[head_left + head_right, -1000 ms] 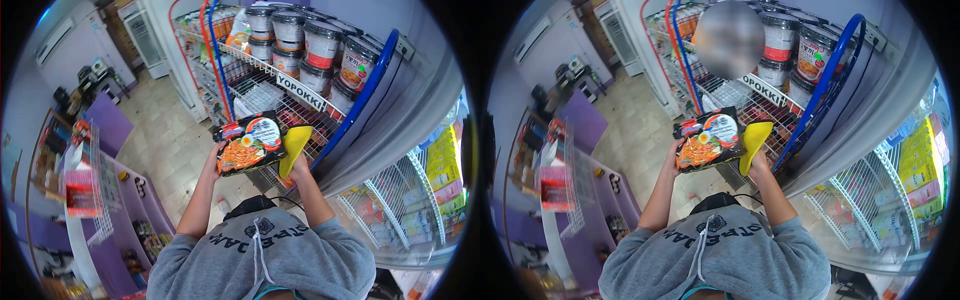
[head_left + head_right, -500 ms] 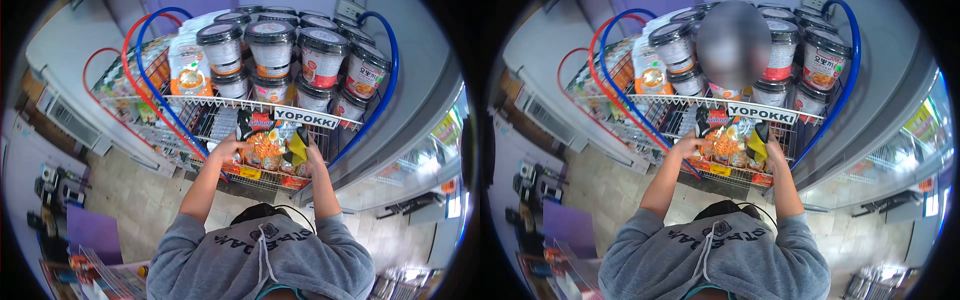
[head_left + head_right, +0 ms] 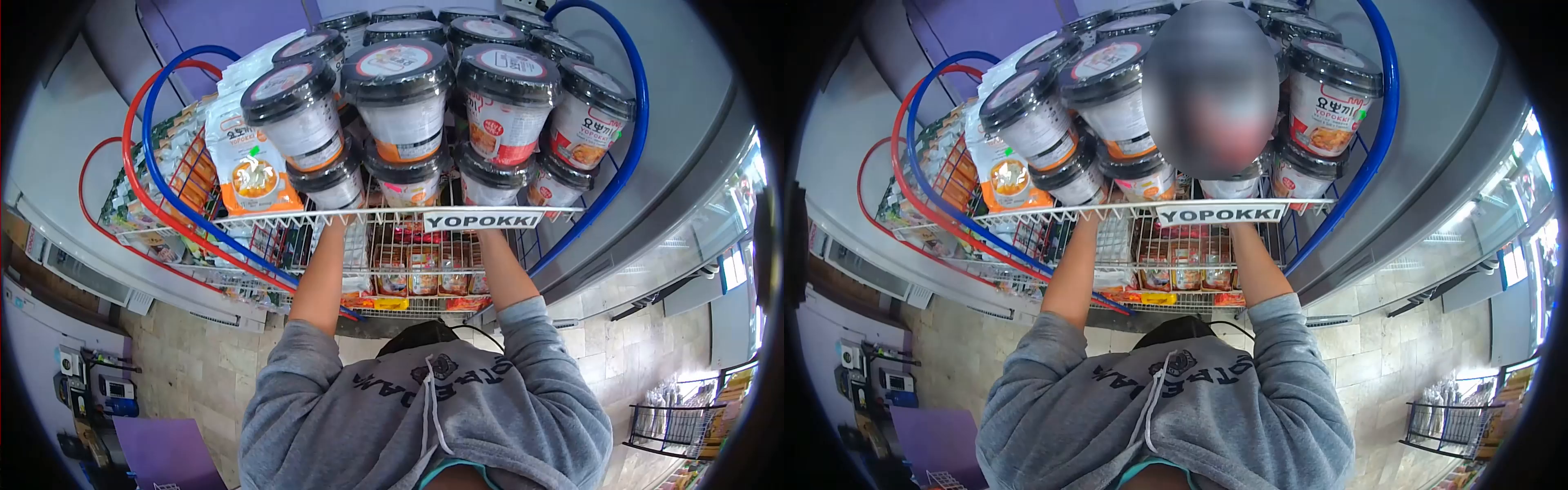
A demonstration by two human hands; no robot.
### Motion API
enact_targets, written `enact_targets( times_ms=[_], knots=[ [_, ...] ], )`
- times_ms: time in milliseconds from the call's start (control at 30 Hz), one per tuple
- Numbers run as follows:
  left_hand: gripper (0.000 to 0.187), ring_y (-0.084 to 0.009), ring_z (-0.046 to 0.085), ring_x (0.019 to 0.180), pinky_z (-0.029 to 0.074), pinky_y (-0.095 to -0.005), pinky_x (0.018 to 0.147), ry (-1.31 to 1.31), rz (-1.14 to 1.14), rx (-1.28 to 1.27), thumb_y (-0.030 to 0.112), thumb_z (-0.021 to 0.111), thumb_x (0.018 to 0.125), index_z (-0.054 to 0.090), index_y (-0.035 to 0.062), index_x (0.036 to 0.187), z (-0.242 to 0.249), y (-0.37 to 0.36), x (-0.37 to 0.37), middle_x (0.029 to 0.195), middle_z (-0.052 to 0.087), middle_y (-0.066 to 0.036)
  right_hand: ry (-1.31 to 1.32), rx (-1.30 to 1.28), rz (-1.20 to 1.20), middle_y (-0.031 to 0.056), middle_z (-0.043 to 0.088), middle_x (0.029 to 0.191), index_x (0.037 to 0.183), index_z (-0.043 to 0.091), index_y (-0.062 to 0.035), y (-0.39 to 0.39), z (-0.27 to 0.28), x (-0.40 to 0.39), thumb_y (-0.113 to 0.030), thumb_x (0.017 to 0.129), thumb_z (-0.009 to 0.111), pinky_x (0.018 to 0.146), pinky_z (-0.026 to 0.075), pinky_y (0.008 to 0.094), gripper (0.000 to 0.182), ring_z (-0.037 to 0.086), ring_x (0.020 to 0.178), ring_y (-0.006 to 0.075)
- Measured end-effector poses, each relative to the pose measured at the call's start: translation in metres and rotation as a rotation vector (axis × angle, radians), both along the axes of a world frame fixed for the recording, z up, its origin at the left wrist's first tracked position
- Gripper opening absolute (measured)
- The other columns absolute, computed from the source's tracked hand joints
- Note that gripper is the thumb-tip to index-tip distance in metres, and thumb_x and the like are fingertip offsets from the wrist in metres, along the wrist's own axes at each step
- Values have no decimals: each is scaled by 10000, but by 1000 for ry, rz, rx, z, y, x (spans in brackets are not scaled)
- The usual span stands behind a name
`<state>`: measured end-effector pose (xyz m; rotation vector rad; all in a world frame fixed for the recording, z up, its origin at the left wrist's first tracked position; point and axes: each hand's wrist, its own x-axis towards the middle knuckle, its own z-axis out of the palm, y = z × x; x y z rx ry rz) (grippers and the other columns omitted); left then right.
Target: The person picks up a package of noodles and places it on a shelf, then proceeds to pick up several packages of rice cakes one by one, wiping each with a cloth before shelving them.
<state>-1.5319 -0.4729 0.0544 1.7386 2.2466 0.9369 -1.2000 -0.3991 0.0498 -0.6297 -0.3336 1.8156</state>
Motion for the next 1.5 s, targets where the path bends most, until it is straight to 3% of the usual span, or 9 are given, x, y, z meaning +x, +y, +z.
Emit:
enact_targets(
  times_ms=[467,1067,1133,1400,1433,1500],
  knots=[
    [464,-237,457,1101,335,-343,964,-277,-70,146,167,588,802,444,24,1219,-14,1,13,1239,455,-152,34,178,-24,110,596,971,1095,494,-59,23,-15,18,-385,892,420,697,514,384,391,597,851,216],
    [497,-240,426,1131,312,-343,975,-666,-79,309,149,581,805,398,8,1245,-20,-12,18,1265,425,-155,41,411,13,106,593,961,1073,491,-67,21,-30,-40,-404,888,416,687,513,391,392,595,847,213],
    [501,-241,422,1134,309,-343,977,-706,-77,336,147,580,805,393,6,1248,-13,4,26,1268,421,-155,44,445,23,105,593,960,1071,491,-68,-28,-59,-2,-407,888,416,686,513,391,393,595,846,212],
    [517,-242,409,1147,299,-342,982,-883,-61,393,139,577,806,372,-1,1259,-18,-24,17,1280,407,-157,41,541,50,103,592,955,1061,490,-71,-10,-56,-7,-415,886,414,682,512,394,394,594,844,211],
    [519,-242,407,1149,298,-342,982,-906,-64,398,138,576,806,370,-2,1261,-14,-19,17,1281,406,-157,40,554,47,103,592,955,1060,490,-71,26,-42,-24,-416,885,414,682,512,394,394,593,844,211],
    [523,-243,404,1152,295,-342,984,-952,-73,409,136,575,806,365,-4,1264,-14,-24,15,1284,402,-157,36,582,40,102,592,954,1058,489,-72,-1,-50,-5,-418,885,414,681,512,395,394,593,844,210]
  ],
)
